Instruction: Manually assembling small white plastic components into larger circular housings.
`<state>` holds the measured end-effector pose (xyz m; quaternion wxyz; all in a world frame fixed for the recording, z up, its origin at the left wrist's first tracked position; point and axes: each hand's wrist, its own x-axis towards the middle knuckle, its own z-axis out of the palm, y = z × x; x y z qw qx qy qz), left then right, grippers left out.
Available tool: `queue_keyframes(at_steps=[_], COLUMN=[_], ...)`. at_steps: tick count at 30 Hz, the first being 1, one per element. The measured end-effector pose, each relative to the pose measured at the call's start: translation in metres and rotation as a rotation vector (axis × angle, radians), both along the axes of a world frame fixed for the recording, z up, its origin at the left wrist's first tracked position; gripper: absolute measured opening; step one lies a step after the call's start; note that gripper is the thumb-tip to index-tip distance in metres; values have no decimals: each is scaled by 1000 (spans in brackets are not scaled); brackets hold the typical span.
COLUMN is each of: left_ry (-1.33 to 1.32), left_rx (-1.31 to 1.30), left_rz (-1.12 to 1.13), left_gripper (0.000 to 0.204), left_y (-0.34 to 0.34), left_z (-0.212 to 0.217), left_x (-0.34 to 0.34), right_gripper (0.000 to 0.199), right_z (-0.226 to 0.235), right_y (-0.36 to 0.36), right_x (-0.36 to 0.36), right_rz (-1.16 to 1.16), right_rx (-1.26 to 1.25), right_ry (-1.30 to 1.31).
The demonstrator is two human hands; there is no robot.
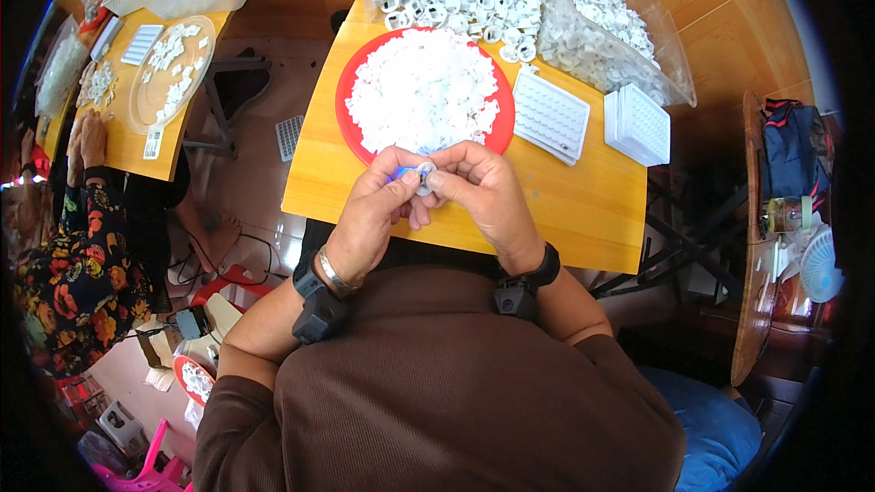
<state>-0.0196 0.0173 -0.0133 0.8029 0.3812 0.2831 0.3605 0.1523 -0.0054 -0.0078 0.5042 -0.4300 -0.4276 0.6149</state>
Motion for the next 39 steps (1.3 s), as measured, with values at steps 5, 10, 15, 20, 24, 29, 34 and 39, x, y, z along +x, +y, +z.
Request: queue_keyframes(at_steps=[5,10,15,20,24,29,34,39], left_ry=[42,89,39,-46,-163,-140,-113,-100], left_rx=[23,69,60,-12,-93,-79,-34,18], left_rz=[12,-3,-28,4,41,71,84,81], left_gripper=[19,18,19,21,16,20,12,14], left_y=[-2,-3,-3,-3,-5,-8,-16,-26], left_z=[-8,-7,-4,-2,-2,0,5,12], left_x=[-1,-2,-4,-3,-2,-3,-2,-2], right_gripper=[13,12,12,16,23,26,24,22], right_z=[-5,-2,6,2,10,15,16,19], right_y=[-1,-3,-6,-10,-8,-13,-17,-24], right_x=[0,-3,-6,-14,-14,-16,-18,-19], right_rz=[13,1,-27,-132,-227,-122,-142,-168], right_rx=[-29,-30,17,125,476,562,566,659], right_ry=[10,-4,-91,-181,-503,-619,-615,-659])
